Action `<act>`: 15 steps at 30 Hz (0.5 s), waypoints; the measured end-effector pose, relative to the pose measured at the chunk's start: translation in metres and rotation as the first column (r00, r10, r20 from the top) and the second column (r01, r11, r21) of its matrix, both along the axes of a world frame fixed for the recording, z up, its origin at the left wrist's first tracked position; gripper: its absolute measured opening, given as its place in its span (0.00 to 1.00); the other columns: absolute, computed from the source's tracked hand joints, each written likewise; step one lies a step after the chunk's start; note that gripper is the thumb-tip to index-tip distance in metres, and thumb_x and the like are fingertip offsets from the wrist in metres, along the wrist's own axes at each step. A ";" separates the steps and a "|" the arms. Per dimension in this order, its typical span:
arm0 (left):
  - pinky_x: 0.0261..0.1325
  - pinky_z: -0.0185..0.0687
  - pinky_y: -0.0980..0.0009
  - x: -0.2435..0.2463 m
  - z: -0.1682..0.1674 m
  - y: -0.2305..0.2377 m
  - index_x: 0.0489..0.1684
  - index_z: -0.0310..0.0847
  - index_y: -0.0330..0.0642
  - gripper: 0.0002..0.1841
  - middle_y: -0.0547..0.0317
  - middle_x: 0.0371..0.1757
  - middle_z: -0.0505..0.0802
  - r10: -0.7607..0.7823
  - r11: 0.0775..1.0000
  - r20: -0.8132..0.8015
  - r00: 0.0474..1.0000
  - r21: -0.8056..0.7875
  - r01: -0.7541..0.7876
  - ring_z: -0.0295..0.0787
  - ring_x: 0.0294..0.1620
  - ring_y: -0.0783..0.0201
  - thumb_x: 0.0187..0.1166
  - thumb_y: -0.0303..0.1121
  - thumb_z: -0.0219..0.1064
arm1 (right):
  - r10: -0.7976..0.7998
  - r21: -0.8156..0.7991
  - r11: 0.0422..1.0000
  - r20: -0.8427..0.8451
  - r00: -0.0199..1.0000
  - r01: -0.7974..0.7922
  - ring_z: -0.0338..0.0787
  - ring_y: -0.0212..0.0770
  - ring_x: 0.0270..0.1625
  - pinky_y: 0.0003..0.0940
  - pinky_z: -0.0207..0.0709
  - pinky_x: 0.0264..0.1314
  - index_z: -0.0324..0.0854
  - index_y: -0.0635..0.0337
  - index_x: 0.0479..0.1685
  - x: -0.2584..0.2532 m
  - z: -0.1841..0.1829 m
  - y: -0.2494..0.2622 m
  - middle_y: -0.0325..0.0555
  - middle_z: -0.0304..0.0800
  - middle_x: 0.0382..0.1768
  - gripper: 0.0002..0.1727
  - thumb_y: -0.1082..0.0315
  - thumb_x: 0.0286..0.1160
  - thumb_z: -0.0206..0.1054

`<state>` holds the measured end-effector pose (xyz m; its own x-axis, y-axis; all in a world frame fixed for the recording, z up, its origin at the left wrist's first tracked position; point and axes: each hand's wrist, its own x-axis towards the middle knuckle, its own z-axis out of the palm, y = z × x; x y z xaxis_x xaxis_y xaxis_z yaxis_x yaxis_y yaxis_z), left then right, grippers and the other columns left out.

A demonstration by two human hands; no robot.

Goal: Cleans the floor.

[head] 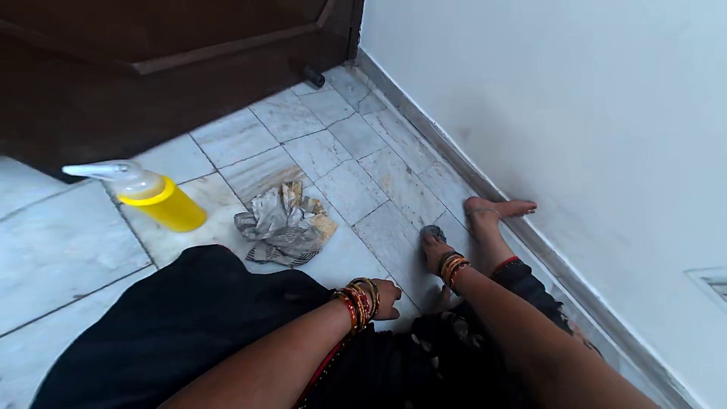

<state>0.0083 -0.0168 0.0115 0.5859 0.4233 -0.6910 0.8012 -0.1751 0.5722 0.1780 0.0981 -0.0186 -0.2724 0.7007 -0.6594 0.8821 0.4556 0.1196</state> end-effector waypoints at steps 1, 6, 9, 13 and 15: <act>0.82 0.64 0.35 0.000 0.000 0.000 0.85 0.65 0.31 0.31 0.28 0.80 0.77 0.002 1.000 -0.001 1.000 -0.001 -0.002 0.72 0.82 0.33 0.91 0.45 0.58 | -0.001 -0.015 1.000 0.012 1.000 0.001 0.54 0.63 0.94 0.65 0.68 0.82 0.65 0.60 0.89 0.001 0.002 -0.001 0.47 0.43 0.97 0.40 0.68 0.73 0.73; 0.80 0.66 0.36 0.001 -0.003 0.006 0.85 0.66 0.32 0.31 0.29 0.79 0.78 0.004 1.000 0.000 1.000 -0.021 -0.004 0.74 0.81 0.34 0.91 0.46 0.57 | 0.016 -0.007 1.000 -0.003 1.000 -0.016 0.58 0.62 0.93 0.66 0.69 0.81 0.67 0.59 0.88 -0.003 0.004 0.022 0.46 0.48 0.96 0.39 0.66 0.73 0.74; 0.78 0.69 0.35 0.000 -0.003 0.009 0.85 0.67 0.34 0.30 0.29 0.78 0.78 0.023 0.999 0.010 1.000 -0.043 -0.023 0.77 0.78 0.32 0.91 0.45 0.58 | -0.015 -0.095 0.995 0.110 0.994 0.025 0.51 0.60 0.95 0.62 0.57 0.90 0.57 0.59 0.93 -0.039 0.042 0.039 0.47 0.39 0.98 0.39 0.72 0.80 0.66; 0.76 0.70 0.34 0.003 -0.003 0.010 0.85 0.67 0.37 0.30 0.30 0.79 0.77 0.010 0.997 0.016 1.000 -0.074 -0.009 0.76 0.78 0.32 0.90 0.46 0.59 | 0.133 0.025 0.991 -0.060 0.989 -0.132 0.58 0.64 0.92 0.61 0.59 0.89 0.64 0.67 0.88 -0.042 0.044 0.075 0.58 0.48 0.95 0.33 0.70 0.81 0.64; 0.76 0.70 0.33 0.003 -0.004 0.011 0.85 0.69 0.38 0.29 0.31 0.79 0.78 0.005 0.996 0.033 0.999 -0.092 -0.002 0.76 0.78 0.31 0.90 0.46 0.60 | 0.103 0.049 0.994 -0.062 0.993 -0.100 0.56 0.63 0.93 0.61 0.57 0.90 0.62 0.66 0.89 -0.051 0.038 0.099 0.56 0.45 0.96 0.35 0.70 0.81 0.65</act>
<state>0.0117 -0.0058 0.0074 0.6077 0.3611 -0.7073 0.7822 -0.1179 0.6118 0.1274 0.1973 0.0197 -0.3842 0.6965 -0.6061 0.8383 0.5382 0.0872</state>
